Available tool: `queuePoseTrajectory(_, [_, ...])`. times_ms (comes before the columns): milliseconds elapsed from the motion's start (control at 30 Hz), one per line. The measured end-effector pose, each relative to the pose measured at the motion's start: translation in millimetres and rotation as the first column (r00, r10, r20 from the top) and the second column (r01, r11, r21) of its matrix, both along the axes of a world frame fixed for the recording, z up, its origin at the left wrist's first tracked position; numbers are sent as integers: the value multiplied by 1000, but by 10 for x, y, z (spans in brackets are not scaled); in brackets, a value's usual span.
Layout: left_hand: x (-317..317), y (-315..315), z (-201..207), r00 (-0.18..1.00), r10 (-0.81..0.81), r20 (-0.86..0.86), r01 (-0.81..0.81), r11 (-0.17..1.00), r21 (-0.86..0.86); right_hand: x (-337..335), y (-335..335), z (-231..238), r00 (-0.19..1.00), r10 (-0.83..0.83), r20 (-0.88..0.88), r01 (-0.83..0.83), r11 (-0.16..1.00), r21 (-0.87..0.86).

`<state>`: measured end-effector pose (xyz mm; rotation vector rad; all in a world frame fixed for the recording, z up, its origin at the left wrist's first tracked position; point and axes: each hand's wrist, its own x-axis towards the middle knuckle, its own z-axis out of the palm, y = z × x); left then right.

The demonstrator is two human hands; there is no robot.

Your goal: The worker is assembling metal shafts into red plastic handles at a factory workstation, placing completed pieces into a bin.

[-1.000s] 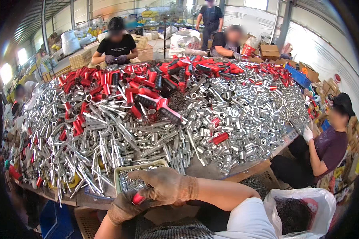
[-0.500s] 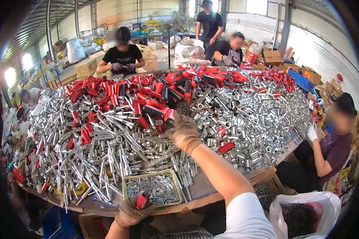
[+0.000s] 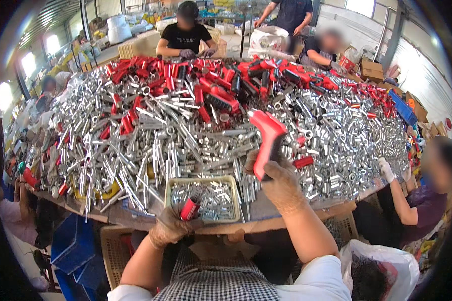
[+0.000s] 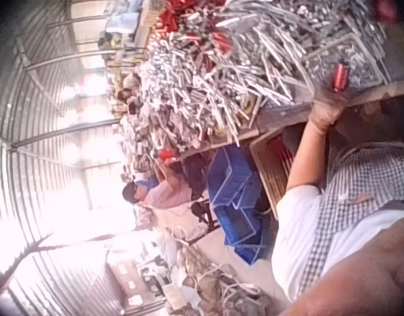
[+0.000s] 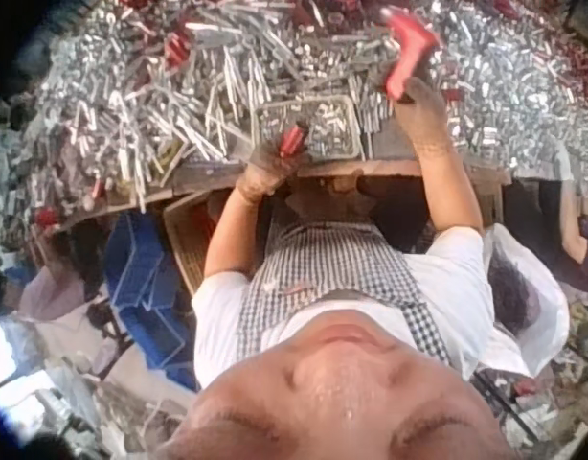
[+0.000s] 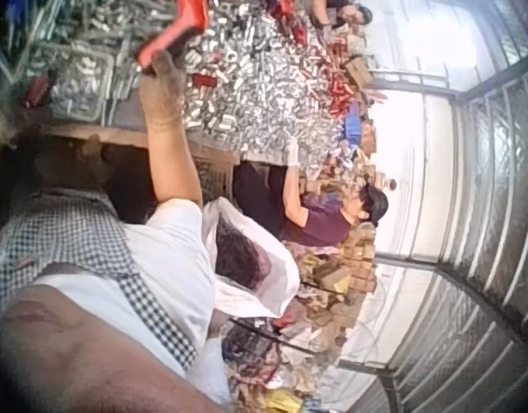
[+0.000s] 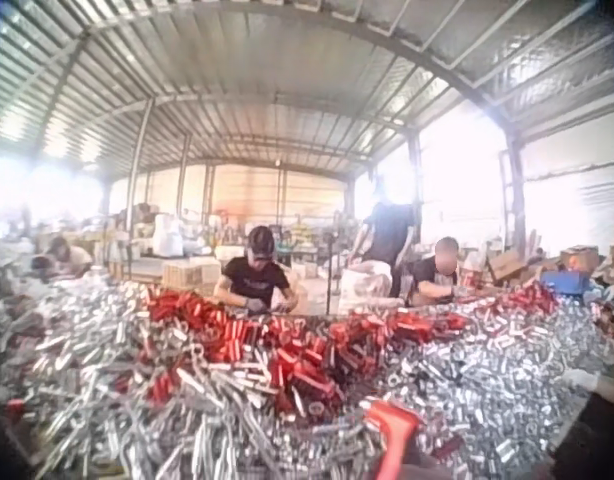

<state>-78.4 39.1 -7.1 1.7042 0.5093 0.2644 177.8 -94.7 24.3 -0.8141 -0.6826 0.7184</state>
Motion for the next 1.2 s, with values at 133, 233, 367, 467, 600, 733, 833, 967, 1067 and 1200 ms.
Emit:
queuePoseTrajectory(133, [-23,-26,-90,996,-89,-2,81,890,448,-264,-578,267,994,61,-88,-83,958,-274])
queuePoseTrajectory(233, [-71,-244,-177,995,-97,21,77,892,446,-351,-968,64,988,126,-92,-152,901,-406])
queuePoseTrajectory(367, [-289,-381,-342,973,-195,-127,233,783,577,-597,-1257,138,902,402,-159,-405,656,-637])
queuePoseTrajectory(467, [-396,-495,-272,922,-218,-320,379,678,629,-714,-1362,56,873,454,-177,-447,601,-663])
queuePoseTrajectory(600, [-440,-654,-225,811,-284,-511,567,597,568,-840,-1304,-25,776,630,29,-443,578,-685])
queuePoseTrajectory(733, [-451,-769,-81,688,-331,-646,659,658,364,-981,-1171,-67,-77,531,844,-12,846,-533])
queuePoseTrajectory(833, [-474,-787,-193,586,-586,-559,781,591,200,-1058,-1126,-260,-364,137,921,-242,941,-236])
queuePoseTrajectory(967, [-486,-808,-262,539,-629,-560,804,584,117,-1109,-1149,-312,-433,6,902,-317,935,-158])
queuePoseTrajectory(1067, [-480,-808,-225,605,-578,-547,760,624,182,-1125,-1171,-292,-377,291,879,-139,921,-364])
queuePoseTrajectory(1200, [-386,-704,-163,834,-154,-529,547,351,760,-1215,-1269,-745,714,535,451,-210,779,-592])
